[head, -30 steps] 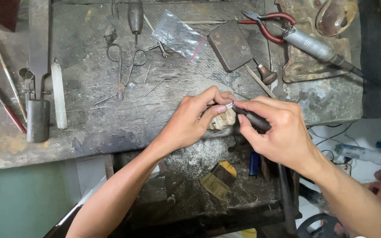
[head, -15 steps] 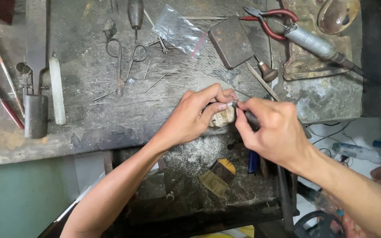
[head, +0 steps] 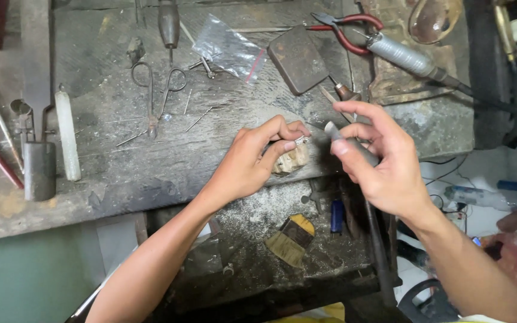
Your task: A person uses a small hand tool to polish and refine the details of a jewelry piece at a workbench.
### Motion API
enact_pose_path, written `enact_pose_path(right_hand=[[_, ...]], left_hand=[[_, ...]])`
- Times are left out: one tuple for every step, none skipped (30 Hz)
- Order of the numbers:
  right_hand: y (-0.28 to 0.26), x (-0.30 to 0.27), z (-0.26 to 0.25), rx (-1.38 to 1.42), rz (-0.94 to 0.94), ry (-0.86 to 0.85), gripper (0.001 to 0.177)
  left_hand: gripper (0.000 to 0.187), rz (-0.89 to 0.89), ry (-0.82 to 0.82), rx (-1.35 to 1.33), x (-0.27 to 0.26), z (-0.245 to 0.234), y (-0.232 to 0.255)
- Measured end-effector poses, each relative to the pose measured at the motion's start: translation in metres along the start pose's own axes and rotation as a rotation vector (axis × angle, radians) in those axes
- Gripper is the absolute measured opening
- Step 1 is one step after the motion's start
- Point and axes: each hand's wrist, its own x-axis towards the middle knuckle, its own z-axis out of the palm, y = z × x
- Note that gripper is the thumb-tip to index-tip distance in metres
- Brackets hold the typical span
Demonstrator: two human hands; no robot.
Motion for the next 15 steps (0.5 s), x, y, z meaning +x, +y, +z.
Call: enact_pose_path(right_hand=[[0.009,-0.002,-0.003,-0.009,0.002,0.01,0.044],[0.018,-0.004,-0.006,0.376,0.024,-0.089,0.041],[0.027,-0.006,-0.008,0.768,0.051,-0.188,0.064],[0.026,-0.008,-0.01,0.765,0.051,-0.178,0.064],[0.024,-0.009,-0.009,0.976,0.119,-0.25,0.07],[0.023,-0.01,-0.009,1.186,0.188,-0.321,0.077],[0.023,-0.011,-0.008,1.186,0.183,-0.316,0.077],[0.022,-0.012,-0.006,1.245,0.207,-0.352,0.073],[0.022,-0.013,-0.004,1.303,0.232,-0.392,0.07],[0.021,-0.014,-0.004,1.301,0.23,-0.39,0.07],[0.021,-0.015,-0.002,1.321,0.245,-0.396,0.073],[0.02,-0.015,-0.001,1.341,0.26,-0.403,0.078],[0.021,-0.015,0.0,1.342,0.259,-0.403,0.078],[0.021,-0.015,0.002,1.341,0.253,-0.388,0.08],[0.022,-0.015,0.003,1.338,0.246,-0.372,0.083]], left_hand=[[0.01,0.009,-0.007,-0.007,0.0,0.0,-0.001],[0.009,0.012,-0.007,0.001,0.001,0.0,-0.001],[0.008,0.011,-0.008,0.012,0.0,0.0,-0.002],[0.008,0.016,-0.016,0.009,0.001,0.001,-0.003],[0.01,0.009,-0.012,0.009,0.001,0.001,-0.003],[0.011,0.003,-0.008,0.009,0.0,0.001,-0.003],[0.011,0.007,-0.013,0.009,0.0,0.001,-0.002],[0.011,-0.004,-0.016,0.008,0.001,0.001,-0.001],[0.011,-0.015,-0.015,0.005,0.001,0.001,0.0],[0.011,-0.012,-0.016,0.004,0.001,0.001,0.0],[0.011,-0.007,-0.02,0.004,0.0,0.0,0.001],[0.011,-0.002,-0.023,0.003,0.0,0.0,0.001],[0.011,-0.001,-0.024,0.004,0.0,0.0,0.001],[0.011,-0.011,-0.021,0.009,0.0,0.0,0.002],[0.011,-0.02,-0.019,0.013,0.0,0.0,0.002]])
